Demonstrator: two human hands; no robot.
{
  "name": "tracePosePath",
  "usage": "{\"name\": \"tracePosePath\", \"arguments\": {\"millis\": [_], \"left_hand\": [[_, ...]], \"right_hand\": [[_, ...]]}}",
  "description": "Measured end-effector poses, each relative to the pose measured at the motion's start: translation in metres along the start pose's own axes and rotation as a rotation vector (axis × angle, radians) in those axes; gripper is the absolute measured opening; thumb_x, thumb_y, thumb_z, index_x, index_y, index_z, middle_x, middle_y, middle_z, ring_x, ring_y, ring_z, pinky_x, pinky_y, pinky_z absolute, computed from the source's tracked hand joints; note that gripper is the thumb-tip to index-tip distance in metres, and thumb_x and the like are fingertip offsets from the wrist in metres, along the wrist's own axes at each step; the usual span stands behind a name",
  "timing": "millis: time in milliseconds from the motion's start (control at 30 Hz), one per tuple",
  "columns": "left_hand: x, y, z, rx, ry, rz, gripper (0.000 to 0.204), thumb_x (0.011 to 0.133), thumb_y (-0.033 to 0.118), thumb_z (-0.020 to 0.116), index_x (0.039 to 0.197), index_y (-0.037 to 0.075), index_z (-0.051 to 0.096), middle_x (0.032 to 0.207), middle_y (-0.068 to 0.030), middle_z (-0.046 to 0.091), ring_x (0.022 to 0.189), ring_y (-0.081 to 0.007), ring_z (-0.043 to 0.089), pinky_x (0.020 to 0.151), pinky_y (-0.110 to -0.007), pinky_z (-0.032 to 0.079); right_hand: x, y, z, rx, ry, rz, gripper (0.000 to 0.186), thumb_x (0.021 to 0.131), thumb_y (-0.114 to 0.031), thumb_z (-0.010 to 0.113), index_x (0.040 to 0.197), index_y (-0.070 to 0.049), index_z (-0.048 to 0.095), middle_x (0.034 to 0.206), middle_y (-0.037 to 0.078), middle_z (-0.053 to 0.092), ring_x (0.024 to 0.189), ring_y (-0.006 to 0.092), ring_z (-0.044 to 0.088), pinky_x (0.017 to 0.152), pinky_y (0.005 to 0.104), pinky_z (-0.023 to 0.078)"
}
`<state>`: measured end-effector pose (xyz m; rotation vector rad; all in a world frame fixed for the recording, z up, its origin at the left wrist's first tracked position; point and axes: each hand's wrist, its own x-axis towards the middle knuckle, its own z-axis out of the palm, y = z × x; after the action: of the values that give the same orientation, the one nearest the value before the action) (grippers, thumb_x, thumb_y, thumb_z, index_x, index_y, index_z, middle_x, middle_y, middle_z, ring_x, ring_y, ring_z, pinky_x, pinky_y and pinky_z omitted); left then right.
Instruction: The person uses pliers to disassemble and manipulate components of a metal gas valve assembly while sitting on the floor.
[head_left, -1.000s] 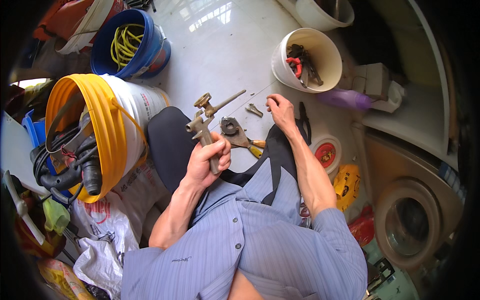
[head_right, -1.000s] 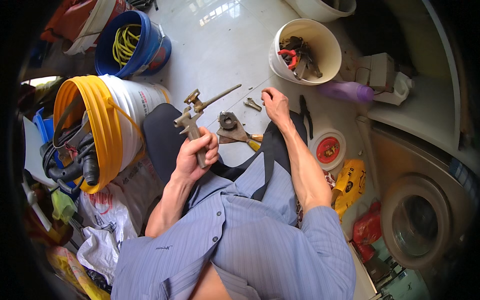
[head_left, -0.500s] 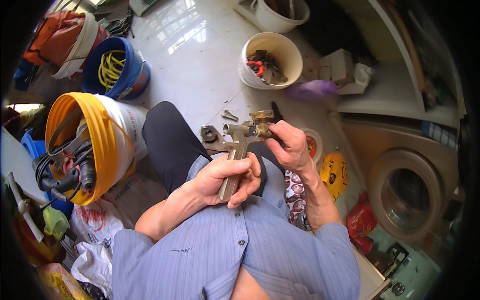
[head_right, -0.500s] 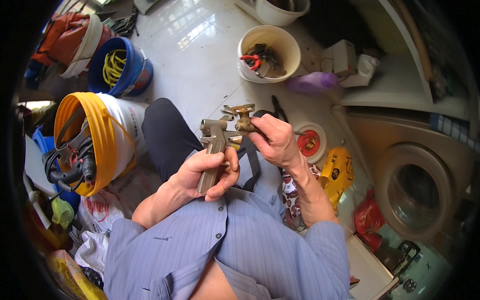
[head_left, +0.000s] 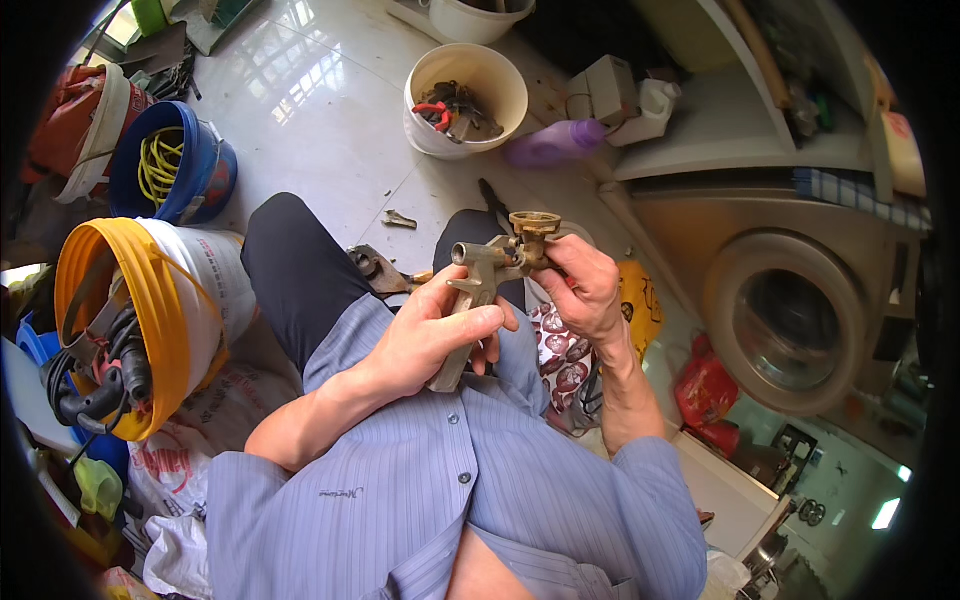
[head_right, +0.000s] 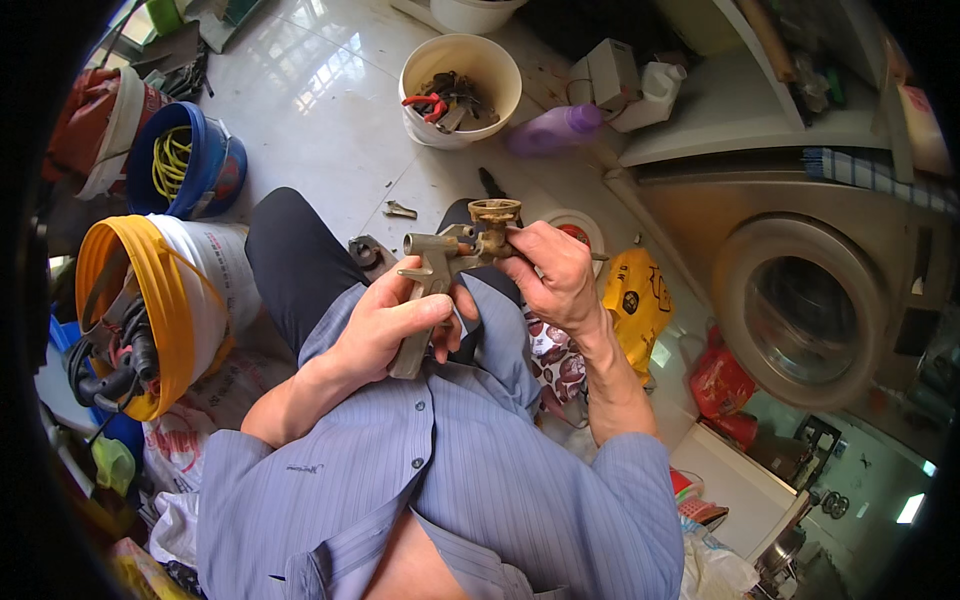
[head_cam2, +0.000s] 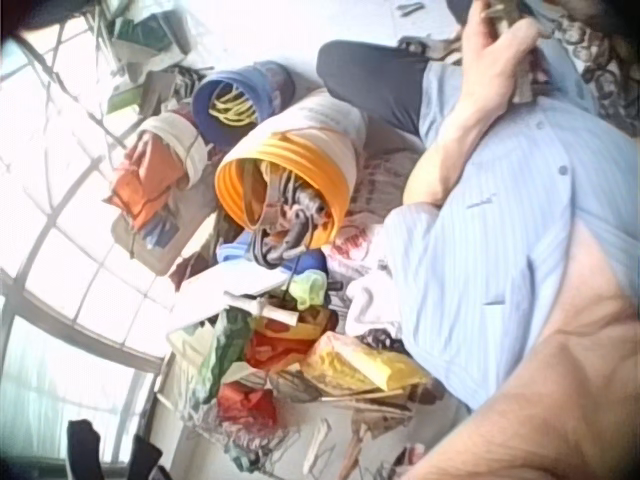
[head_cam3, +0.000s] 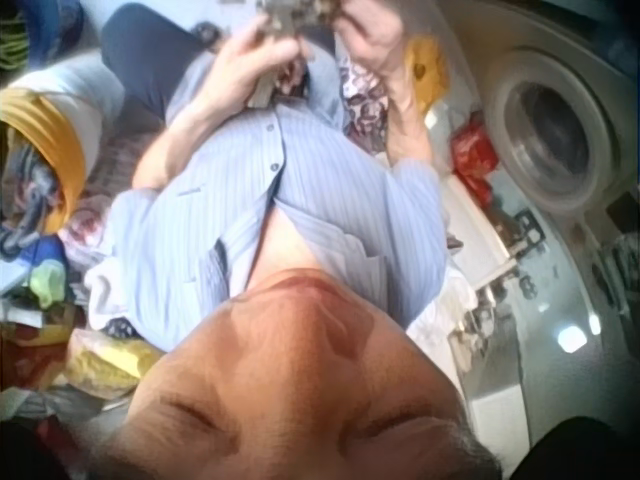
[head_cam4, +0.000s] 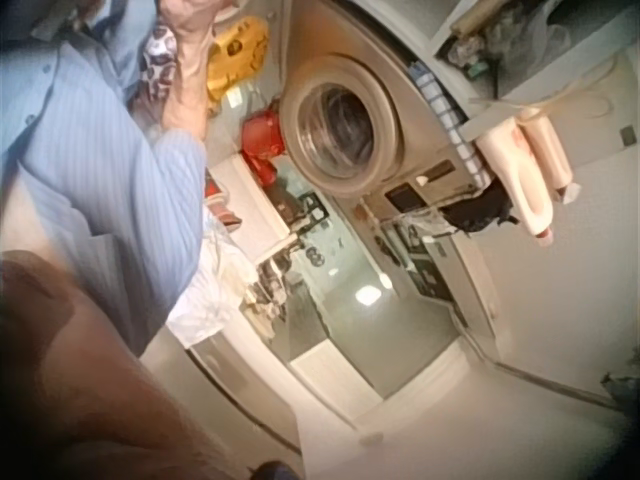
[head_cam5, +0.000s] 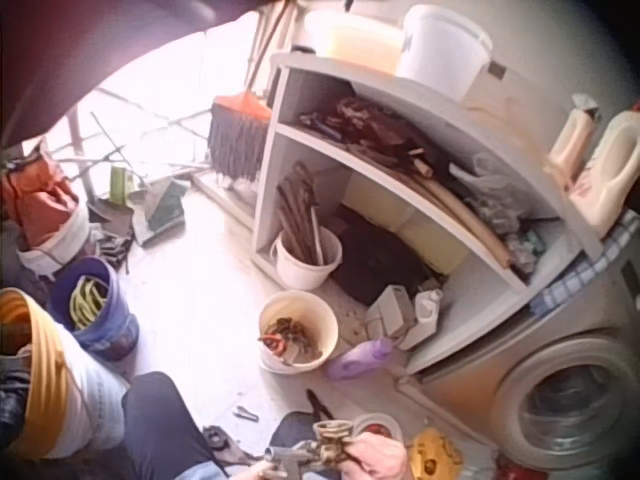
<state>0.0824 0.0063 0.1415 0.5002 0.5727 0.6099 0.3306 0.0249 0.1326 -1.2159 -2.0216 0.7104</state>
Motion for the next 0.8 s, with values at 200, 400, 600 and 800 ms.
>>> {"name": "tracePosePath", "arguments": {"millis": [200, 400, 600, 800], "left_hand": [[0.006, 0.001, 0.003, -0.187, -0.081, -0.03, 0.049, 0.098, 0.023, 0.066, 0.136, 0.003, 0.043, 0.101, -0.0137, 0.068, 0.072, -0.0167, 0.067, 0.061, -0.029, 0.057], [0.021, 0.002, 0.003, -0.409, -0.21, -0.086, 0.048, 0.099, 0.022, 0.064, 0.137, 0.003, 0.041, 0.095, -0.0155, 0.068, 0.072, -0.022, 0.068, 0.059, -0.029, 0.057], [0.024, -0.002, 0.004, -0.502, -0.234, -0.146, 0.042, 0.1, 0.024, 0.062, 0.132, 0.004, 0.044, 0.09, -0.0142, 0.068, 0.068, -0.022, 0.069, 0.055, -0.03, 0.057], [0.03, -0.013, -0.001, -0.549, -0.259, -0.172, 0.034, 0.101, 0.027, 0.06, 0.121, 0.0, 0.053, 0.087, -0.0135, 0.068, 0.065, -0.0215, 0.069, 0.053, -0.029, 0.057]], "right_hand": [[0.0, -0.023, -0.019, -0.206, 0.022, -0.004, 0.029, 0.074, 0.001, 0.077, 0.101, 0.0, 0.067, 0.08, 0.013, 0.063, 0.068, 0.0331, 0.061, 0.062, 0.04, 0.049], [-0.004, -0.047, -0.033, -0.362, 0.021, 0.055, 0.033, 0.075, 0.0, 0.078, 0.106, 0.0, 0.067, 0.08, 0.014, 0.063, 0.066, 0.033, 0.062, 0.06, 0.0405, 0.049], [-0.013, -0.058, -0.036, -0.452, 0.005, 0.097, 0.034, 0.076, -0.001, 0.078, 0.108, 0.0, 0.067, 0.08, 0.014, 0.063, 0.067, 0.0324, 0.063, 0.06, 0.0397, 0.05], [-0.018, -0.065, -0.036, -0.517, -0.008, 0.127, 0.035, 0.077, -0.002, 0.078, 0.109, 0.001, 0.067, 0.08, 0.014, 0.064, 0.067, 0.0319, 0.063, 0.061, 0.0395, 0.051]]}}
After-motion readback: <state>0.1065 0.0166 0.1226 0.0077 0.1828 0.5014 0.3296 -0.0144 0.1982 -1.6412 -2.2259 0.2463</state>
